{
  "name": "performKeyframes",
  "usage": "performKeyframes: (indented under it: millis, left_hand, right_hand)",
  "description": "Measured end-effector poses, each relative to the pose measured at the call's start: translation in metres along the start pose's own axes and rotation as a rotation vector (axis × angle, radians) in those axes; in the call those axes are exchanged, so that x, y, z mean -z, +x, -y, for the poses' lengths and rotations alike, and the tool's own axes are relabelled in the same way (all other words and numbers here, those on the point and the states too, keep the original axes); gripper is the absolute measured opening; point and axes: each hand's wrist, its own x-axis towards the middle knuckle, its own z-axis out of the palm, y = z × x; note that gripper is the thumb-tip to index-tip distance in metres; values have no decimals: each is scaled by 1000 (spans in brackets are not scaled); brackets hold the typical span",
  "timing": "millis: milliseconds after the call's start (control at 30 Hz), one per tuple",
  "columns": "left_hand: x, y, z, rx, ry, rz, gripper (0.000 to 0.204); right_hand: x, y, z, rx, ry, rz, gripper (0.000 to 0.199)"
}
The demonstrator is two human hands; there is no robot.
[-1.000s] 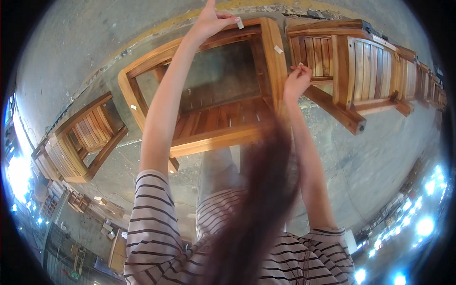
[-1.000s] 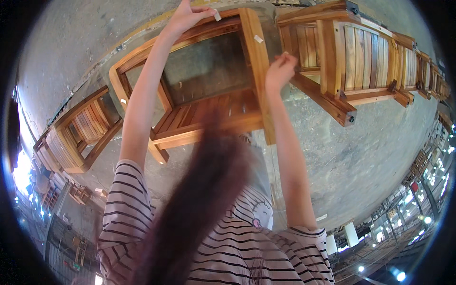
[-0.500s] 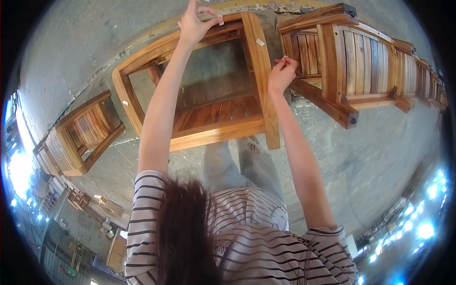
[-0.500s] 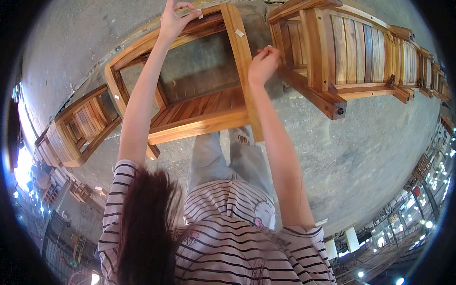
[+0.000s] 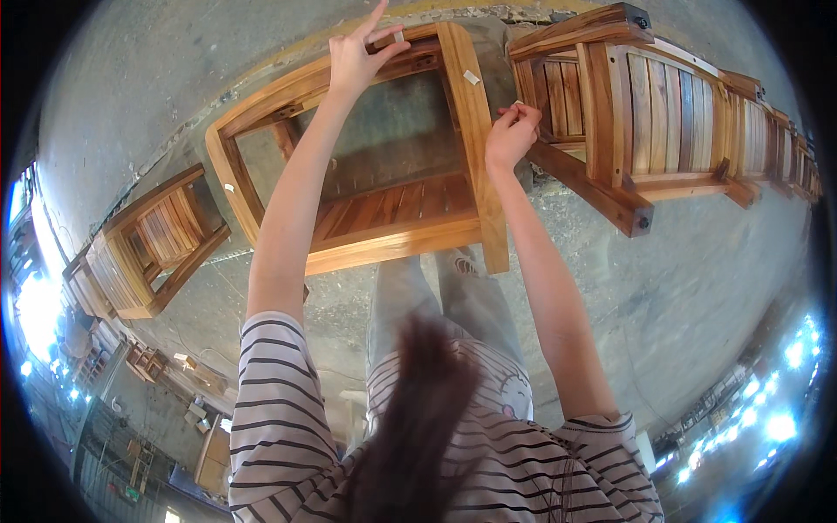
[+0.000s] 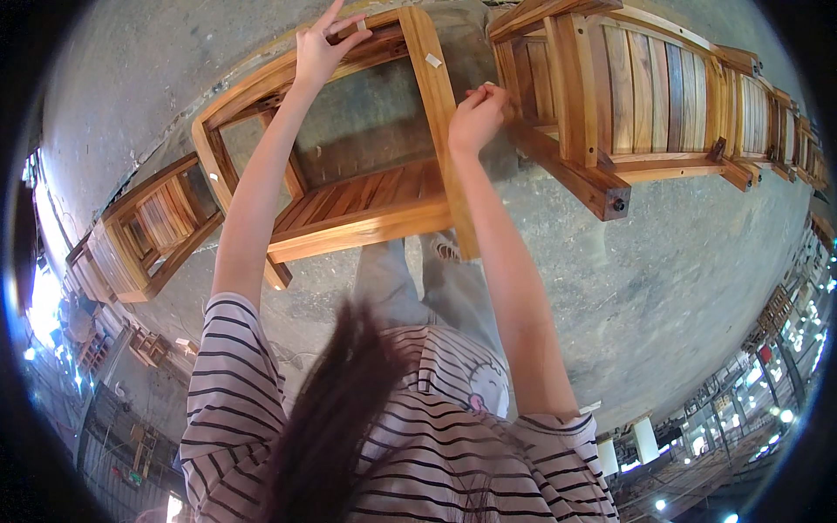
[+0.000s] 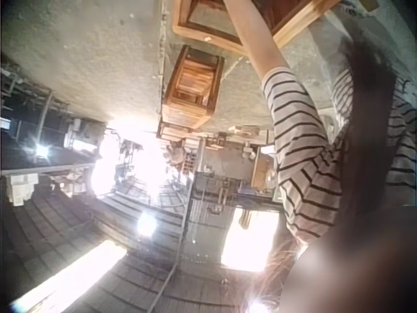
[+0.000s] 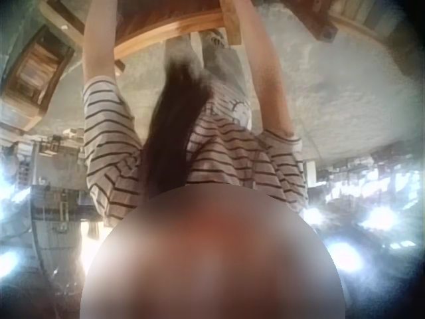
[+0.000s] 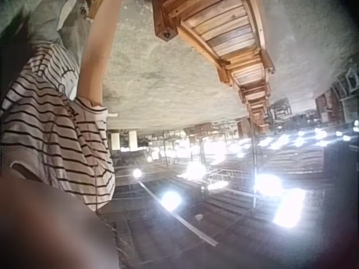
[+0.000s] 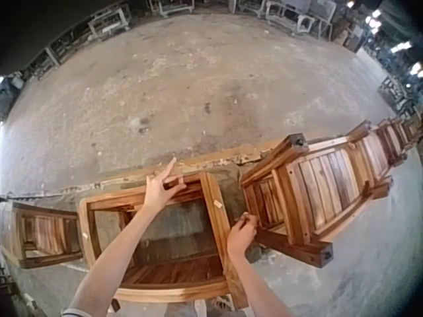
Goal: Taping specific joints or points on wooden stools in a factory.
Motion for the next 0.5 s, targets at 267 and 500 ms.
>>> performKeyframes:
  millis: [267, 500]
  left_hand:
    - [-8, -2, 23, -284, -11, -51, 70]
    - [-6, 3, 25, -387, -154, -59, 67]
  right_hand:
    - [-1, -2, 8, -22, 16, 20, 9]
    - [0, 3, 5, -197, 161, 152, 31]
